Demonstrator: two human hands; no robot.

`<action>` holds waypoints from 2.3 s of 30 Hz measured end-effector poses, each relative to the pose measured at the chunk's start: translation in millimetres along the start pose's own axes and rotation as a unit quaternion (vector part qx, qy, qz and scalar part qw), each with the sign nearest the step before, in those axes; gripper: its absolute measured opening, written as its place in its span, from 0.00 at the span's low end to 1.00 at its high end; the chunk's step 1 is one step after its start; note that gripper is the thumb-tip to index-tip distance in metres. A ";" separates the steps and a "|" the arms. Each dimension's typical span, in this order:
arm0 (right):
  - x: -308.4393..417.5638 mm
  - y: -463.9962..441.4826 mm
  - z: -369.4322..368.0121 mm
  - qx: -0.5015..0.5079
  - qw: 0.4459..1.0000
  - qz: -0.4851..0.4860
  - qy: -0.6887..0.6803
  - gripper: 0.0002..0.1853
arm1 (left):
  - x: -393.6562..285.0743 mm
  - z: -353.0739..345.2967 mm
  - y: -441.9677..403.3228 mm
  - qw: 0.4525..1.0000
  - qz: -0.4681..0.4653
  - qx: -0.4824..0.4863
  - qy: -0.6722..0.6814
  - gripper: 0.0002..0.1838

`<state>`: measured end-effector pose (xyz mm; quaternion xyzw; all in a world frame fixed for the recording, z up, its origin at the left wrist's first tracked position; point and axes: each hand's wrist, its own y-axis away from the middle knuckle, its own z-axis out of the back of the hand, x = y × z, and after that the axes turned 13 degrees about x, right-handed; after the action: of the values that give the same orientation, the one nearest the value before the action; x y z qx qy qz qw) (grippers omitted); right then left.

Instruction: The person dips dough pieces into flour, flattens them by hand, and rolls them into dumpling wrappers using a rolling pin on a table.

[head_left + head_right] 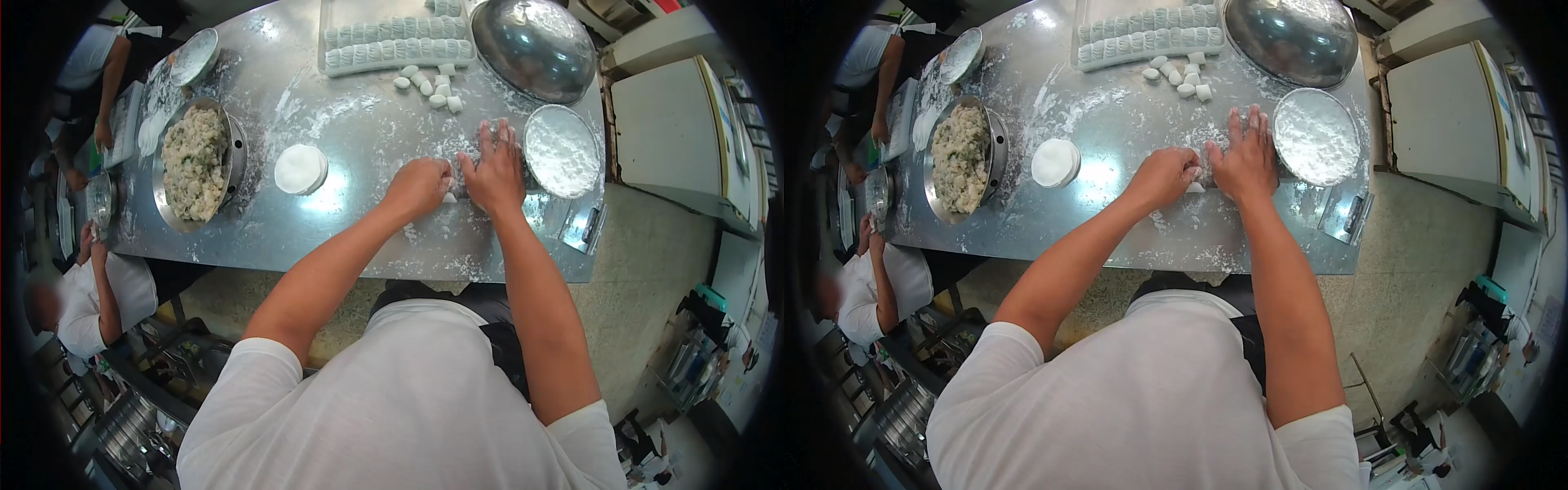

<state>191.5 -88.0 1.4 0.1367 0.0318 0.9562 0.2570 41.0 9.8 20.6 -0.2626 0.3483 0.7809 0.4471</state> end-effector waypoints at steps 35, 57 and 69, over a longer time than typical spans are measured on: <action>12.9 -6.9 -8.5 -0.052 0.998 -0.029 0.021 0.38 | 10.9 9.4 3.8 1.000 -0.021 -0.019 -0.006 0.10; -0.5 129.0 -28.6 0.002 0.999 0.049 0.004 0.37 | 18.3 7.3 26.4 0.997 -0.052 0.012 -0.056 0.10; 21.9 28.7 -14.1 -0.041 0.999 -0.010 0.012 0.39 | 15.6 3.2 22.8 0.998 -0.049 -0.026 -0.011 0.10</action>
<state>155.5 -101.8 -3.1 0.1145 -0.0027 0.9555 0.2719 13.4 12.1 18.3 -0.2825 0.3099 0.7696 0.4815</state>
